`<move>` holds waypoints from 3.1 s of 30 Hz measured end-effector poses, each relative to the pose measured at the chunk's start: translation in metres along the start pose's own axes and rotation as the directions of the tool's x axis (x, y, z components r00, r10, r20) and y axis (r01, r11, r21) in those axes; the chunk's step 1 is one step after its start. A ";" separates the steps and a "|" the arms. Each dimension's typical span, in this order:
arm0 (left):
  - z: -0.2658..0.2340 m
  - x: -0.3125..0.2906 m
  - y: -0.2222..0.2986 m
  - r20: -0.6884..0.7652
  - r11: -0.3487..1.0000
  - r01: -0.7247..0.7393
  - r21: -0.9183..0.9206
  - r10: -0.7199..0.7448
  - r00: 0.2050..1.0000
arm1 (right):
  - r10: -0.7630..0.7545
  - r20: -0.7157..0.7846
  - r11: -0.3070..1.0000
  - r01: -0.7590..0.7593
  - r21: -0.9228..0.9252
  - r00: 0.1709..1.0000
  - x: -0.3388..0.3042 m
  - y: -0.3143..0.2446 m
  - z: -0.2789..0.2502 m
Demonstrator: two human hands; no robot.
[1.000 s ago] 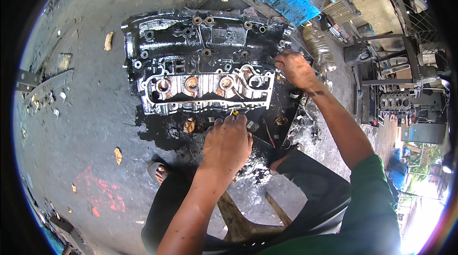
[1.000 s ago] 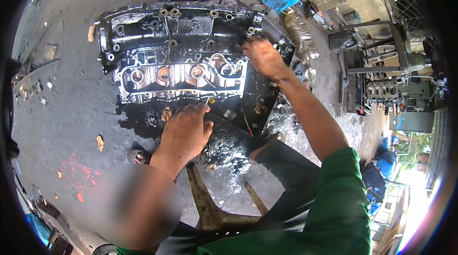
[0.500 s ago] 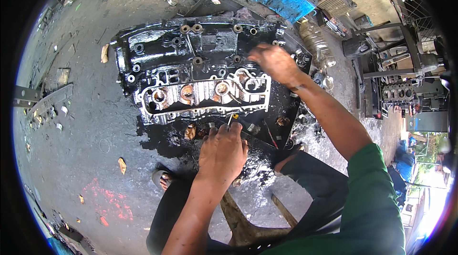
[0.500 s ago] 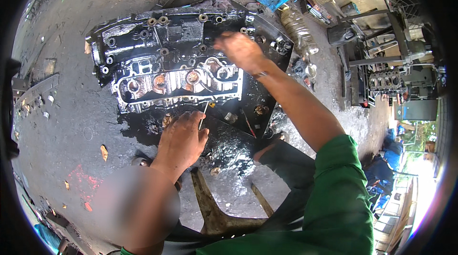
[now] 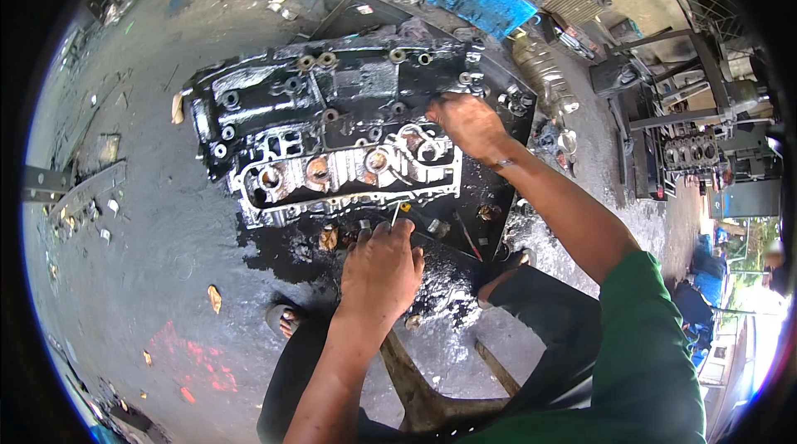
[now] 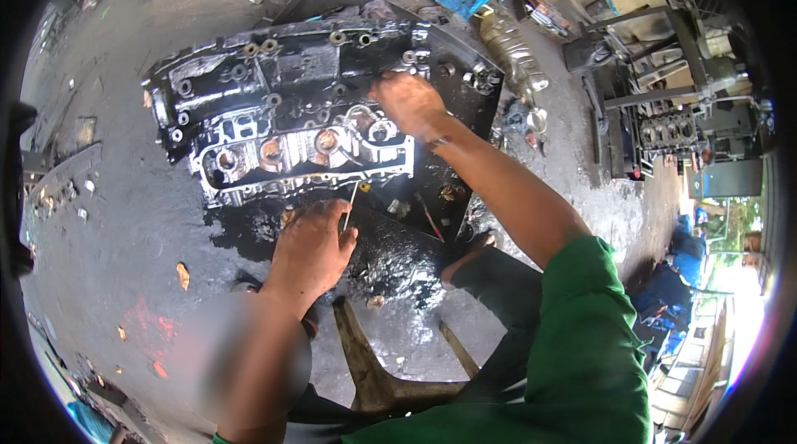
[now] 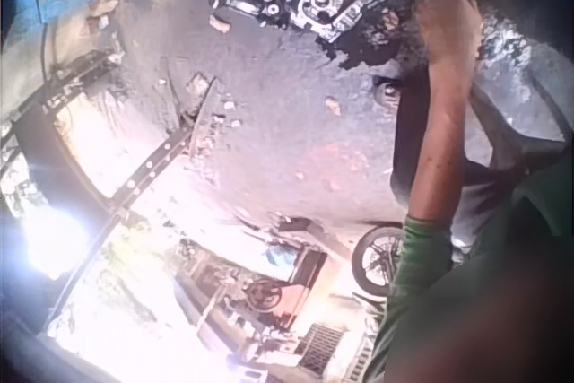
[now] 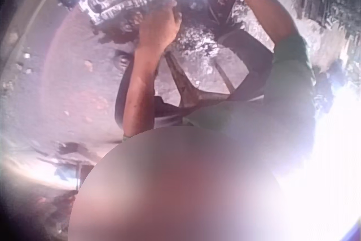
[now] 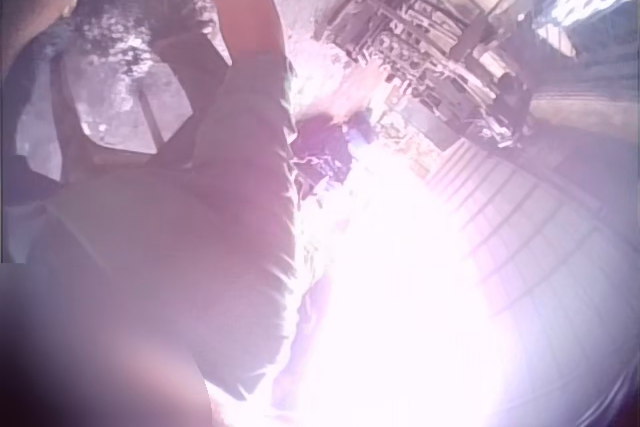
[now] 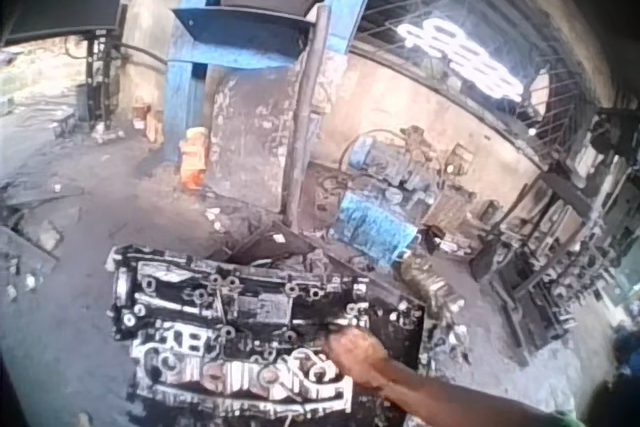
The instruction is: The person scrubs and scrapes a disassembled engine block using a wire brush and a yellow-handled screwdriver. They repeatedly wipe away grime and oil from the cylinder head surface and bolt holes.
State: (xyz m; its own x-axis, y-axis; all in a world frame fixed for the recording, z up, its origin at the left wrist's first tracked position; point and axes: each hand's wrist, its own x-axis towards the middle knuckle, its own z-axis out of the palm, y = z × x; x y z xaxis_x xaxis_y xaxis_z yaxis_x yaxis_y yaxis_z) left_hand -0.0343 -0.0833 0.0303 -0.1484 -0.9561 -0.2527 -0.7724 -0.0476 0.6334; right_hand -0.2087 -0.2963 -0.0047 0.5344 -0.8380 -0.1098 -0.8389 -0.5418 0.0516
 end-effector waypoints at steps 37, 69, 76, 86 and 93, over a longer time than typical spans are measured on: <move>-0.009 -0.003 0.007 0.001 1.000 0.018 0.005 -0.018 1.000 | -0.021 -0.065 0.997 0.026 0.075 0.998 0.001 0.031 -0.020; -0.009 -0.008 0.006 -0.050 1.000 -0.026 0.015 0.027 0.998 | -0.239 0.181 0.871 0.293 -0.393 0.954 0.010 0.004 -0.015; -0.013 -0.013 0.004 -0.028 0.999 0.007 0.037 -0.006 1.000 | -0.254 0.079 0.918 0.266 -0.293 0.964 0.003 0.009 -0.019; -0.006 -0.020 0.007 -0.012 1.000 -0.007 0.012 0.007 1.000 | -0.153 0.055 0.965 0.161 -0.207 0.987 -0.002 0.021 -0.012; 0.000 -0.003 0.008 0.008 0.998 -0.048 0.044 0.048 0.999 | -0.363 0.264 0.838 0.437 -0.328 0.894 0.003 -0.016 -0.016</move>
State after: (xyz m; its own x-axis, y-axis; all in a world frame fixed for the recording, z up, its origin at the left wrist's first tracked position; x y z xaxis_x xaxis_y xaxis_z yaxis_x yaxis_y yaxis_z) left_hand -0.0403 -0.0804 0.0365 -0.1898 -0.9550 -0.2281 -0.7908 0.0110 0.6120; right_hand -0.1925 -0.2912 0.0103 0.7548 -0.5354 -0.3791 -0.4354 -0.8411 0.3210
